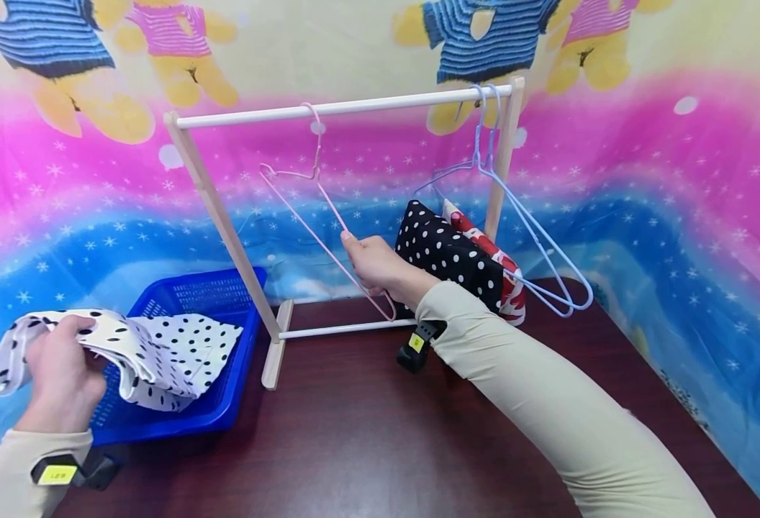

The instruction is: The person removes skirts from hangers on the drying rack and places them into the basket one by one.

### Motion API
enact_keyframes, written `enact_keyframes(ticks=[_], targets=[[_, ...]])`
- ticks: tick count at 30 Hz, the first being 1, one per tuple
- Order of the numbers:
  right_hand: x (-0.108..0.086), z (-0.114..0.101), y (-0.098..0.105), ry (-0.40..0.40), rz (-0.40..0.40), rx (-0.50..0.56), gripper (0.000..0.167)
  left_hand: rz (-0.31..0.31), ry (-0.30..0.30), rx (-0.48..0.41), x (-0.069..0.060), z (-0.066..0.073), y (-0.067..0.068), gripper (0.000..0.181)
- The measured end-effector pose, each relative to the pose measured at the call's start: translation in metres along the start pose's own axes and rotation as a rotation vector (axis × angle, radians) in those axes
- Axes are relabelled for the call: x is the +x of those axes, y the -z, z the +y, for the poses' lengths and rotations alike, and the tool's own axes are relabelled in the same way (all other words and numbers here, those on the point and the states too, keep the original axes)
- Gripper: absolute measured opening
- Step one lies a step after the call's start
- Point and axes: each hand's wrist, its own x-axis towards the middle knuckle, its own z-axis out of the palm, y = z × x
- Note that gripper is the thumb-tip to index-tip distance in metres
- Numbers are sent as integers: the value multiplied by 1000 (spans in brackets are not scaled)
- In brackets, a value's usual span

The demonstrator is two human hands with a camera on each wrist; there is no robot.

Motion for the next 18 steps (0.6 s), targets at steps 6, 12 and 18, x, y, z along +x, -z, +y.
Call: enact_keyframes(ticks=[6, 12, 18], targets=[[0, 0, -1, -4, 0, 21, 56, -46, 61, 134, 2, -10, -2, 14], [0, 0, 0, 0, -1, 11, 56, -76, 14, 254, 6, -16, -11, 16], [0, 0, 1, -6, 1, 20, 57, -109, 0, 379, 17, -19, -28, 14]])
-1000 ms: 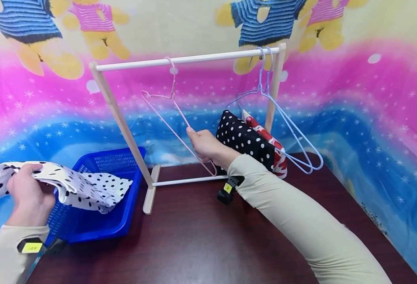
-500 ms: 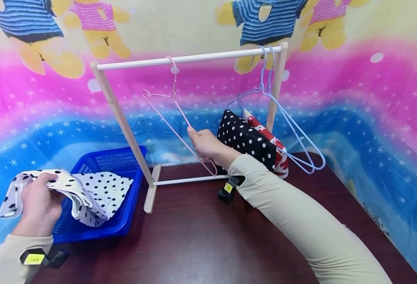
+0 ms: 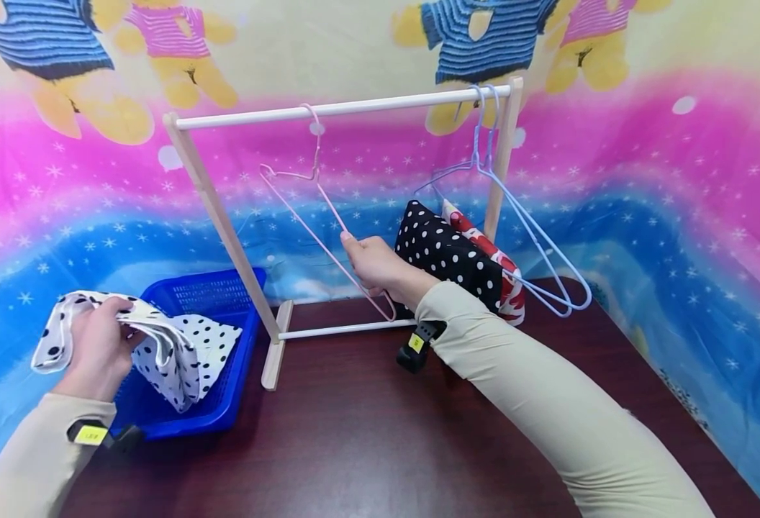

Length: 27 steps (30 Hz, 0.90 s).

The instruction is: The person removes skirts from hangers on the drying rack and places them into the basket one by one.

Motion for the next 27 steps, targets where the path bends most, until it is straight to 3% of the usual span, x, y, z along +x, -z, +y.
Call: enact_keyframes(ticks=[4, 10, 16, 21, 27], targets=[[1, 0, 0, -3, 2, 3, 57, -35, -4, 142, 13, -1, -11, 11], [0, 0, 1, 3, -5, -2, 57, -74, -65, 495, 33, -11, -25, 4], [-1, -1, 1, 11, -3, -12, 57, -129, -98, 694, 51, -19, -36, 8], [-1, 0, 0, 12, -12, 10, 56, -142, -84, 807, 67, -24, -37, 17], [1, 1, 0, -2, -5, 6, 56, -153, -31, 816, 91, -34, -30, 29]])
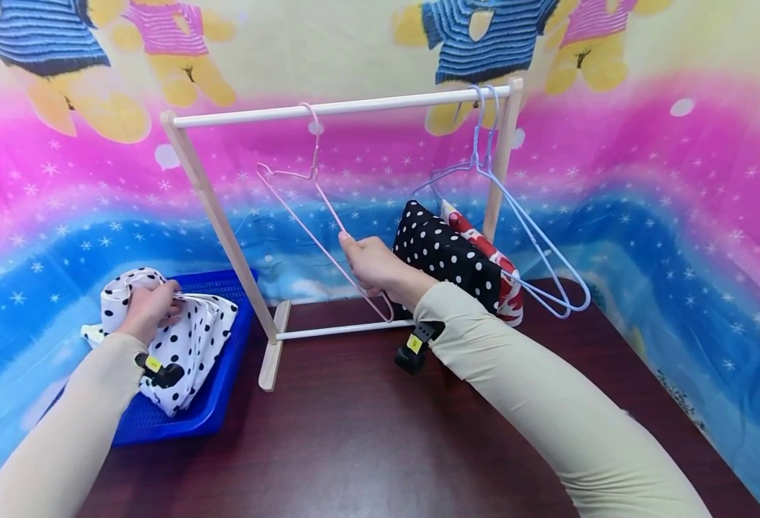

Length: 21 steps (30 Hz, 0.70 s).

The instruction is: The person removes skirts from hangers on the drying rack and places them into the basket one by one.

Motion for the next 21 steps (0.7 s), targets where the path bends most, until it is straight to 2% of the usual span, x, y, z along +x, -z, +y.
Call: enact_keyframes(ticks=[3, 5, 9, 12, 13, 18, 21], targets=[[0, 0, 0, -3, 2, 0, 56, -59, 6, 4, 6, -8, -1, 45], [0, -1, -1, -4, 2, 2, 57, -104, -7, 16, 5, -10, -4, 57], [0, -1, 0, 0, -3, 3, 57, -151, -12, 35, 4, -13, -10, 65], [-1, -2, 0, 3, -4, 7, 57, -197, -16, 90, 5, -17, -14, 72], [-1, -2, 0, 4, -5, 11, 57, -223, -15, 116, 6, -20, -14, 75], [0, -1, 0, 0, -7, 37, 56, -434, -16, 272, 11, -31, -17, 82], [1, 0, -1, 0, -10, 45, 56, -528, -55, 355, 11, -36, -16, 76]])
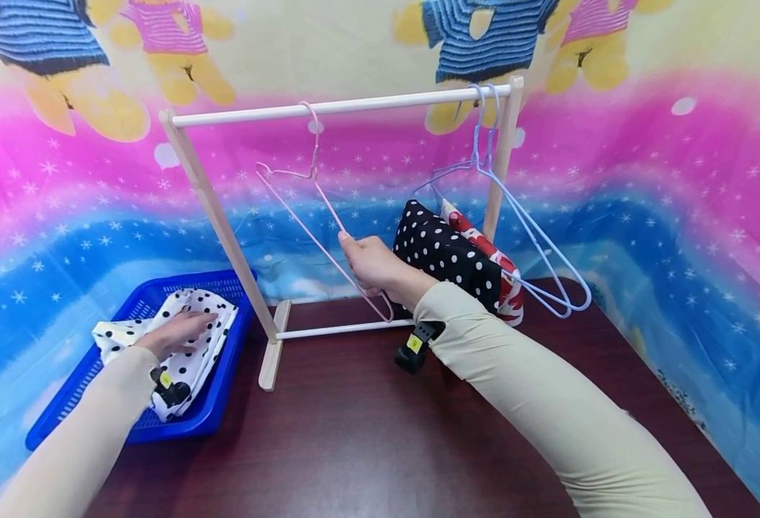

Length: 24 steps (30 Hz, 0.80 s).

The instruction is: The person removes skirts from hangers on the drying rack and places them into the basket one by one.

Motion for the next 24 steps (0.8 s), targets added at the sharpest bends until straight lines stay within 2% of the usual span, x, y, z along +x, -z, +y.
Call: enact_keyframes(ticks=[2, 6, 7, 9, 11, 12, 18, 21, 24], targets=[[0, 0, 0, -2, -1, -1, 56, -16, -71, 106, -1, -4, 1, 70], [-1, 0, 0, -5, 5, -9, 56, 0, -270, 420, -7, -13, 2, 58], [-1, 0, 0, -8, 7, -10, 56, 8, -304, 511, -8, -14, 3, 58], [-1, 0, 0, -8, 8, -13, 56, 8, -336, 648, -12, -17, 3, 63], [-1, -1, 0, -7, 5, -13, 56, -6, -316, 737, -15, -18, 2, 74], [-1, -1, -1, -7, 5, -11, 56, -13, -286, 770, -17, -18, 2, 80], [-1, -2, -2, -3, -3, -10, 56, -25, -203, 891, -25, -16, 0, 112], [0, -2, -2, -4, -3, -12, 56, -18, -155, 910, -27, -14, -2, 124], [1, -1, -2, -6, 2, -22, 57, -21, -91, 893, -26, -14, -3, 130]])
